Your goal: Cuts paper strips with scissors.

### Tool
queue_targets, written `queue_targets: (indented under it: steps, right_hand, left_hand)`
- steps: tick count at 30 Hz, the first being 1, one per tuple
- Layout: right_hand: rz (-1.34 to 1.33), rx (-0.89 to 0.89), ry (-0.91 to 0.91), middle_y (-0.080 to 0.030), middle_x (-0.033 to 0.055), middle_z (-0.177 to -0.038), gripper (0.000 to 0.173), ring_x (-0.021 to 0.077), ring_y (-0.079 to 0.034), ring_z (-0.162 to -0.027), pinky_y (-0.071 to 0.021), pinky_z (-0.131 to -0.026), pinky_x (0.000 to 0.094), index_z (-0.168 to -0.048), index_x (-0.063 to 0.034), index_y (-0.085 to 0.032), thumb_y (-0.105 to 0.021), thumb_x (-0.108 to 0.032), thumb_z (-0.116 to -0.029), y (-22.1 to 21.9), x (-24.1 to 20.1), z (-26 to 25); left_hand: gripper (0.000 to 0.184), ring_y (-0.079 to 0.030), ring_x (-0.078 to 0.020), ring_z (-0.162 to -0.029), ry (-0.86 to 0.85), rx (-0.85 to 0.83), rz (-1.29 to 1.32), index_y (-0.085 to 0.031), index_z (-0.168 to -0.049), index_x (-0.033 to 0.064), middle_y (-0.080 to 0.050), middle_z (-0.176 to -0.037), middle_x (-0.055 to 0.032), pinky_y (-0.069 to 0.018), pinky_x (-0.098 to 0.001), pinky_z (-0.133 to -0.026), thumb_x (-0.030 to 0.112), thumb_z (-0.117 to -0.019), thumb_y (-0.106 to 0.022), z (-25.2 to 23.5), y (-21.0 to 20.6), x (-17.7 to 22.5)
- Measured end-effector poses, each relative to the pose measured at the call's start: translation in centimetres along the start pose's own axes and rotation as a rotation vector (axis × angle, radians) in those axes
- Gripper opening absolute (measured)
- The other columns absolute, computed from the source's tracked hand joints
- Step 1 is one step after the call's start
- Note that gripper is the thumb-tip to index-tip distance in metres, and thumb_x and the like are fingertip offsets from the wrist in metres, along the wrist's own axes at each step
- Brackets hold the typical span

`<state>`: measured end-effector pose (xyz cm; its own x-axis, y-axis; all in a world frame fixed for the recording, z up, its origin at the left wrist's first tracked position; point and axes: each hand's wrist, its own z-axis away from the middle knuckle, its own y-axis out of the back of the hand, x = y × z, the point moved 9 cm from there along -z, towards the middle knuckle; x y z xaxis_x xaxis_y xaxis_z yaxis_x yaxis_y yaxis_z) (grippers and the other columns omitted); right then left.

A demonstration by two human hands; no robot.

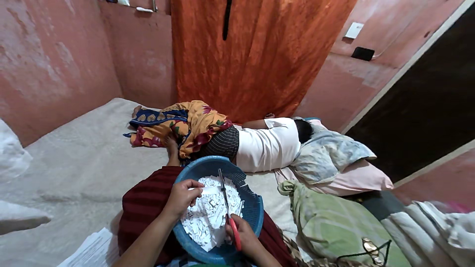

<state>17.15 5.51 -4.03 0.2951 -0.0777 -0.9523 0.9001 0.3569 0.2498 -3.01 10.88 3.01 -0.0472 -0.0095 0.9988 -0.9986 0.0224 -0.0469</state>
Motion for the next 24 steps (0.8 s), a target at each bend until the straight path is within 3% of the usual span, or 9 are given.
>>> queue_targets:
  steps: [3, 6, 11, 16, 24]
  right_hand:
    - [-0.016, 0.035, 0.019, -0.059, -0.0005, -0.075, 0.025, 0.0076, -0.061, -0.066, -0.0538, -0.065, 0.0269, -0.099, -0.0019, -0.059, -0.057, -0.027, -0.0991, 0.26, -0.31, 0.22]
    - [-0.023, 0.016, 0.020, -0.059, -0.0015, -0.079, 0.031, 0.0060, -0.060, -0.069, -0.0533, -0.067, 0.0262, -0.103, -0.0022, -0.058, -0.063, -0.031, -0.0919, 0.15, -0.17, 0.19]
    - [0.063, -0.044, -0.031, -0.057, -0.0010, -0.078, 0.040, 0.0078, -0.057, -0.068, -0.0506, -0.066, 0.0292, -0.105, -0.0039, -0.058, -0.067, -0.039, -0.0887, -0.25, 0.25, -0.14]
    - [0.044, -0.011, 0.013, -0.059, 0.0005, -0.075, 0.031, 0.0087, -0.060, -0.066, -0.0535, -0.066, 0.0293, -0.100, -0.0016, -0.059, -0.057, -0.032, -0.0993, -0.08, -0.09, 0.11]
    - [0.100, -0.082, -0.034, -0.056, -0.0010, -0.078, 0.040, 0.0082, -0.057, -0.068, -0.0500, -0.066, 0.0301, -0.104, -0.0043, -0.057, -0.065, -0.041, -0.0891, -0.59, 0.35, -0.21]
  left_hand:
    - [0.008, -0.049, -0.0017, -0.048, -0.003, 0.015, 0.010, -0.068, -0.097, 0.0003, -0.063, -0.070, 0.0015, -0.0425, -0.0159, -0.047, -0.004, -0.0934, -0.062, 0.06, 0.08, 0.17]
    - [0.008, -0.050, -0.0017, -0.049, -0.004, 0.034, 0.021, -0.068, -0.098, 0.0003, -0.063, -0.072, 0.0012, -0.0427, -0.0160, -0.047, -0.004, -0.0934, -0.062, 0.11, 0.14, 0.19]
    - [0.008, -0.050, -0.0021, -0.050, 0.002, -0.004, -0.004, -0.068, -0.098, 0.0003, -0.064, -0.072, 0.0012, -0.0430, -0.0168, -0.048, -0.003, -0.0931, -0.063, 0.02, -0.11, -0.08]
    - [0.007, -0.051, -0.0017, -0.050, -0.006, 0.001, -0.012, -0.068, -0.098, 0.0005, -0.065, -0.073, 0.0015, -0.0436, -0.0162, -0.048, -0.002, -0.0937, -0.063, 0.06, -0.09, -0.06]
    - [0.007, -0.051, -0.0020, -0.051, -0.007, -0.034, -0.038, -0.069, -0.098, 0.0006, -0.065, -0.074, 0.0013, -0.0438, -0.0169, -0.049, -0.001, -0.0939, -0.064, 0.01, -0.40, -0.25]
